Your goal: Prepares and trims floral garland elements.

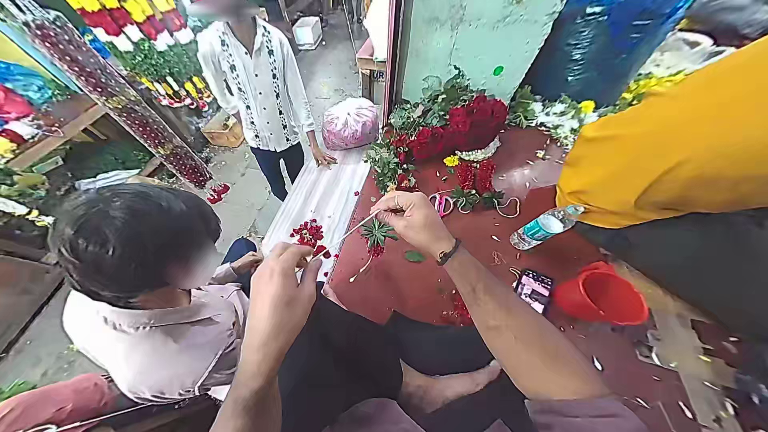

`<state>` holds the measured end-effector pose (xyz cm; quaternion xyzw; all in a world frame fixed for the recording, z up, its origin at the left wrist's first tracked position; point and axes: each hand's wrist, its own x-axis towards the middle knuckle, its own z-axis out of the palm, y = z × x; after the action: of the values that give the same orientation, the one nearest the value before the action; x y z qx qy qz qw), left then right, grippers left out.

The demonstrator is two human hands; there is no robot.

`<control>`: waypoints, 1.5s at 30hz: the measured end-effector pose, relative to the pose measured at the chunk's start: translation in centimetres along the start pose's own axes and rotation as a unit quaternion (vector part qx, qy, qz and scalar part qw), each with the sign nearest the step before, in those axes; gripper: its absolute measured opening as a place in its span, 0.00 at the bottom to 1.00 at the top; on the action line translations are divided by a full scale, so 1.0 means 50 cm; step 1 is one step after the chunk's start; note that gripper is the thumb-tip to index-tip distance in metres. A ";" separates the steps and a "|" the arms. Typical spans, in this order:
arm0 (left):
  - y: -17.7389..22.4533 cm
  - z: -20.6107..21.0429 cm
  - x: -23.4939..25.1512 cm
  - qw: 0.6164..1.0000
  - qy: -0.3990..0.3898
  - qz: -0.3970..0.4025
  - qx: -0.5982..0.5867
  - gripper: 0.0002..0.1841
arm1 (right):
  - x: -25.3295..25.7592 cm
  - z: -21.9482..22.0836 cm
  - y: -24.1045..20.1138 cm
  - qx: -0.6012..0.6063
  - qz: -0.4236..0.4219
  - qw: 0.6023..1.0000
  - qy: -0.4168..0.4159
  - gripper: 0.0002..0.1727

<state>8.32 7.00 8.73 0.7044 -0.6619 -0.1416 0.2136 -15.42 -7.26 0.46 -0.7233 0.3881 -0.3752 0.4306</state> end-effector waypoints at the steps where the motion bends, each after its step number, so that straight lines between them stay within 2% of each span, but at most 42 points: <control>1: -0.011 0.013 0.008 1.000 -0.017 -0.003 0.004 0.11 | 0.002 0.005 0.000 -0.010 -0.007 1.000 0.006 0.05; 3: -0.024 0.021 0.014 0.996 -0.042 0.030 -0.078 0.11 | -0.015 0.013 -0.004 -0.021 -0.016 1.000 0.014 0.05; 4: -0.028 0.021 0.014 0.983 -0.055 0.054 -0.165 0.11 | -0.029 0.021 0.001 -0.017 -0.012 1.000 0.016 0.06; 6: -0.024 0.026 0.010 0.931 -0.081 0.083 -0.345 0.10 | -0.066 0.045 0.029 0.014 0.012 1.000 0.010 0.06; 8: -0.021 0.054 0.009 0.892 -0.099 0.072 -0.436 0.09 | -0.106 0.076 0.072 0.062 0.061 0.996 -0.014 0.07; 12: -0.030 0.115 0.017 0.842 -0.131 0.052 -0.521 0.09 | -0.159 0.097 0.138 0.154 0.150 0.975 -0.054 0.14; 14: -0.041 0.120 0.013 0.826 -0.137 0.048 -0.545 0.10 | -0.166 0.074 0.173 0.160 0.184 0.970 -0.016 0.14; 17: -0.054 0.114 0.001 0.826 -0.149 0.041 -0.542 0.10 | -0.150 0.010 0.273 0.080 0.269 0.957 0.073 0.11; 20: -0.061 0.104 -0.014 0.824 -0.186 0.053 -0.532 0.10 | -0.112 -0.050 0.404 -0.062 0.404 0.900 0.152 0.11; 22: -0.065 0.097 -0.025 0.815 -0.216 0.056 -0.535 0.10 | -0.085 -0.077 0.469 -0.153 0.486 0.845 0.161 0.13; 25: -0.075 0.092 -0.028 0.800 -0.253 0.069 -0.539 0.09 | -0.044 -0.089 0.544 -0.229 0.565 0.778 0.149 0.24; 27: -0.083 0.093 -0.026 0.809 -0.253 0.058 -0.528 0.09 | -0.021 -0.088 0.575 -0.257 0.592 0.751 0.136 0.32; 30: -0.100 0.100 -0.026 0.830 -0.230 0.028 -0.507 0.09 | 0.012 -0.078 0.580 -0.245 0.615 0.735 0.148 0.31; 33: -0.109 0.107 -0.029 0.850 -0.208 0.006 -0.483 0.09 | 0.020 -0.088 0.568 -0.202 0.627 0.733 0.173 0.36; 35: -0.108 0.108 -0.030 0.857 -0.197 -0.002 -0.477 0.09 | 0.004 -0.100 0.592 -0.147 0.609 0.753 0.198 0.36; 37: -0.101 0.108 -0.036 0.861 -0.189 -0.004 -0.472 0.09 | -0.026 -0.109 0.626 -0.103 0.591 0.778 0.188 0.27; 41: -0.078 0.103 -0.045 0.860 -0.187 0.010 -0.475 0.10 | -0.012 -0.116 0.570 -0.200 0.570 0.789 0.112 0.21; 43: -0.071 0.099 -0.053 0.861 -0.194 0.009 -0.469 0.10 | 0.005 -0.110 0.557 -0.276 0.507 0.811 0.092 0.16; 45: -0.074 0.100 -0.057 0.860 -0.209 0.004 -0.466 0.09 | 0.015 -0.124 0.581 -0.337 0.399 0.853 0.025 0.19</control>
<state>8.90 9.39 2.35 0.4740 -0.5504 -0.5767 0.3739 -27.45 -19.52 -23.77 -0.5977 0.7563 -0.0351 0.2636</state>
